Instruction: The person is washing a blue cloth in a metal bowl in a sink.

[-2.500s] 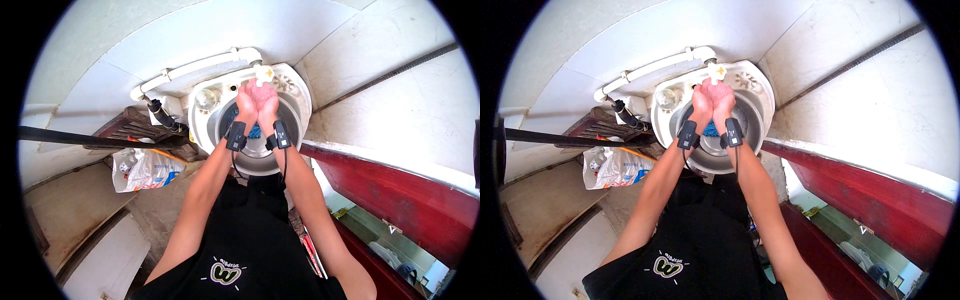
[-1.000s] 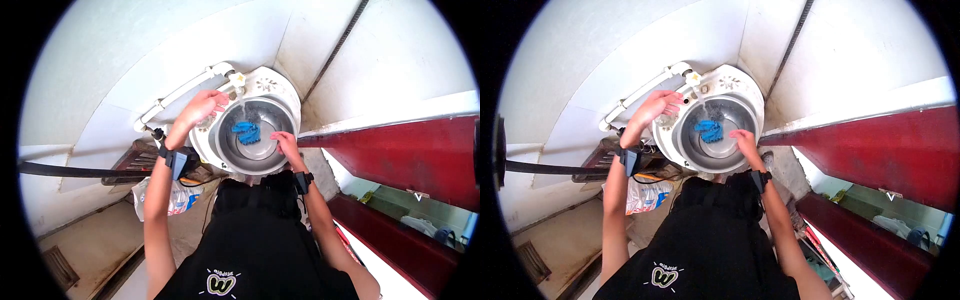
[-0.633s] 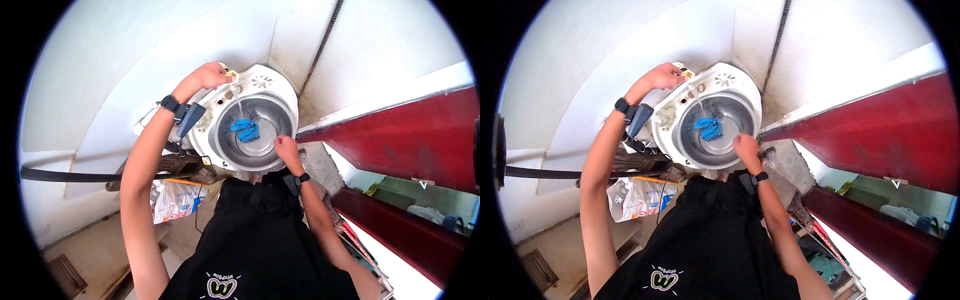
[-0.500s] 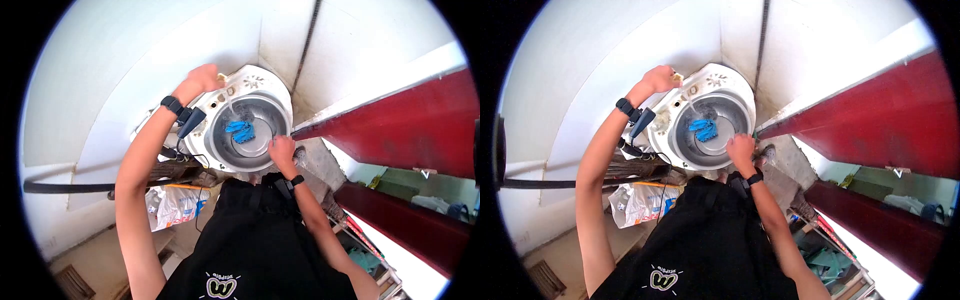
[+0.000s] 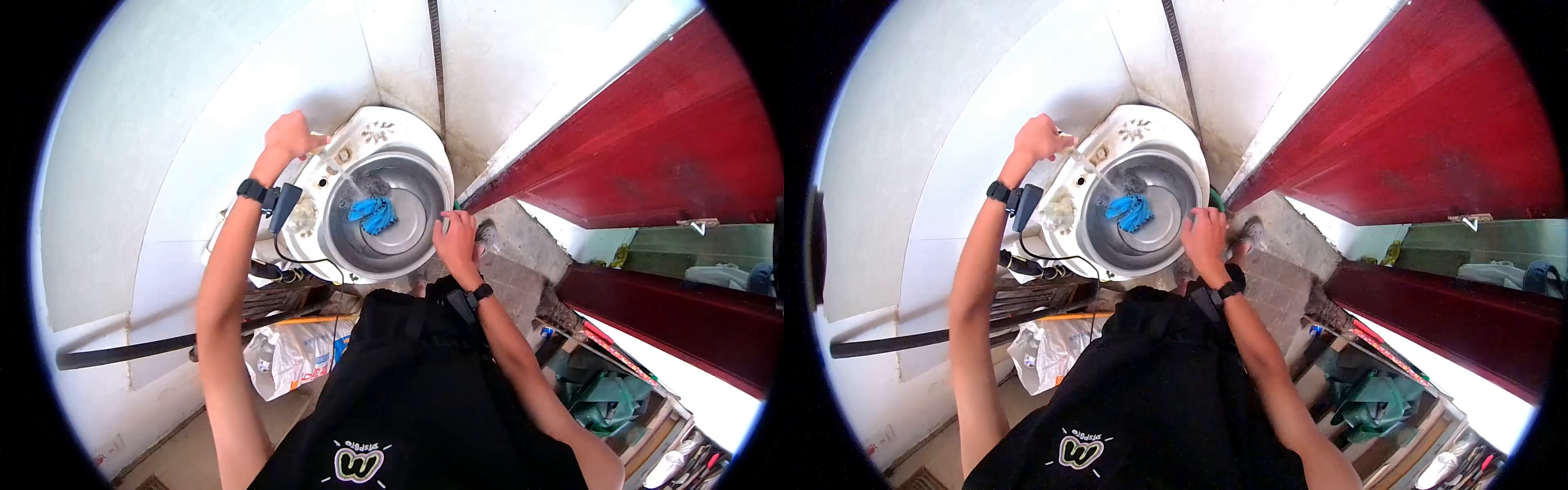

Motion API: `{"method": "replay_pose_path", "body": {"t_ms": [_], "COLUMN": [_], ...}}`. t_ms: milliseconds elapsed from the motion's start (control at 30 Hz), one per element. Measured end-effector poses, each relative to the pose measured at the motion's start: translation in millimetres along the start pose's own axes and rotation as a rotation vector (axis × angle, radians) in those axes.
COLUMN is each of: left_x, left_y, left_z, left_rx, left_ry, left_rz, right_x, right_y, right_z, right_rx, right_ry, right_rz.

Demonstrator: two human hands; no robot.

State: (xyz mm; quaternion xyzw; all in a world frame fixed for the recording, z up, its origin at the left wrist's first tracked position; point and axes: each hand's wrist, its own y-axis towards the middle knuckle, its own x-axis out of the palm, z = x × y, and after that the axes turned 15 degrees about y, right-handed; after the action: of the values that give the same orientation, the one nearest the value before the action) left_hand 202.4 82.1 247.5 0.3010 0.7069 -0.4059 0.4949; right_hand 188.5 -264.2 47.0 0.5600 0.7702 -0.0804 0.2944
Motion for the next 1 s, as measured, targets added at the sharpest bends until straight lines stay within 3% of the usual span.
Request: {"method": "replay_pose_path", "body": {"t_ms": [33, 67, 100, 167, 200, 233, 300, 367, 400, 467, 533, 633, 667, 733, 933, 1000], "left_x": [-0.5, 1.4, 6.8, 32.7, 46.9, 62.4, 104.8, 152.6, 156.2, 181.9, 197.1, 224.4, 231.9, 202.4, 214.2, 211.6], "left_y": [-1.4, -4.6, -5.8, -16.6, -25.3, -31.0, -32.7, -40.2, -46.5, -38.3, -19.0, 10.4, 21.4, 15.9, 31.3, 35.3], "left_z": [-2.6, -5.5, -12.6, -26.6, -26.5, -26.9, -30.3, -8.5, 12.4, 36.9, 53.4, 68.9, 73.3, 81.5, 72.0, 62.1], "left_rx": [-0.038, -0.083, -0.095, -0.119, -0.142, -0.215, -0.364, -0.426, -0.606, -0.765, -0.943, -0.883, -0.862, -1.019, -0.961, -0.933], "left_ry": [-0.118, -0.246, -0.266, -0.782, -0.802, -1.045, -1.499, -1.945, -2.096, -2.372, -2.424, -2.286, -2.407, -2.527, -2.686, -2.598], "left_rz": [-0.091, -0.178, -0.173, -0.084, -0.087, -0.008, 0.101, 0.18, 0.206, 0.155, 0.198, 0.403, 0.501, 0.368, 0.543, 0.615], "right_x": [1.8, 6.8, 13.8, 14.4, 17.9, 31.8, 63.9, 82.1, 91.3, 123.8, 149.8, 181.2, 190.7, 202.5, 222.5, 228.0], "right_y": [-1.2, 1.2, 8.8, 22.9, 26.9, 32.5, 51.3, 72.4, 81.6, 95.7, 109.6, 122.5, 123.6, 126.4, 129.7, 132.8], "right_z": [-1.5, -3.2, -6.2, -38.1, -52.6, -52.8, -57.9, -78.8, -85.6, -84.5, -92.6, -95.4, -95.5, -98.2, -94.0, -101.3], "right_rx": [-0.001, -0.019, -0.04, 0.008, 0.075, 0.065, 0.411, 0.508, 0.619, 0.63, 0.611, 0.72, 0.801, 0.857, 1.017, 1.076], "right_ry": [-0.005, 0.19, 0.385, 0.484, 0.596, 0.593, 1.058, 1.183, 1.303, 1.37, 1.445, 1.46, 1.5, 1.476, 1.537, 1.597], "right_rz": [-0.009, -0.014, -0.019, -0.111, -0.189, -0.218, -0.316, -0.36, -0.378, -0.407, -0.286, -0.287, -0.232, -0.254, -0.223, -0.207]}}
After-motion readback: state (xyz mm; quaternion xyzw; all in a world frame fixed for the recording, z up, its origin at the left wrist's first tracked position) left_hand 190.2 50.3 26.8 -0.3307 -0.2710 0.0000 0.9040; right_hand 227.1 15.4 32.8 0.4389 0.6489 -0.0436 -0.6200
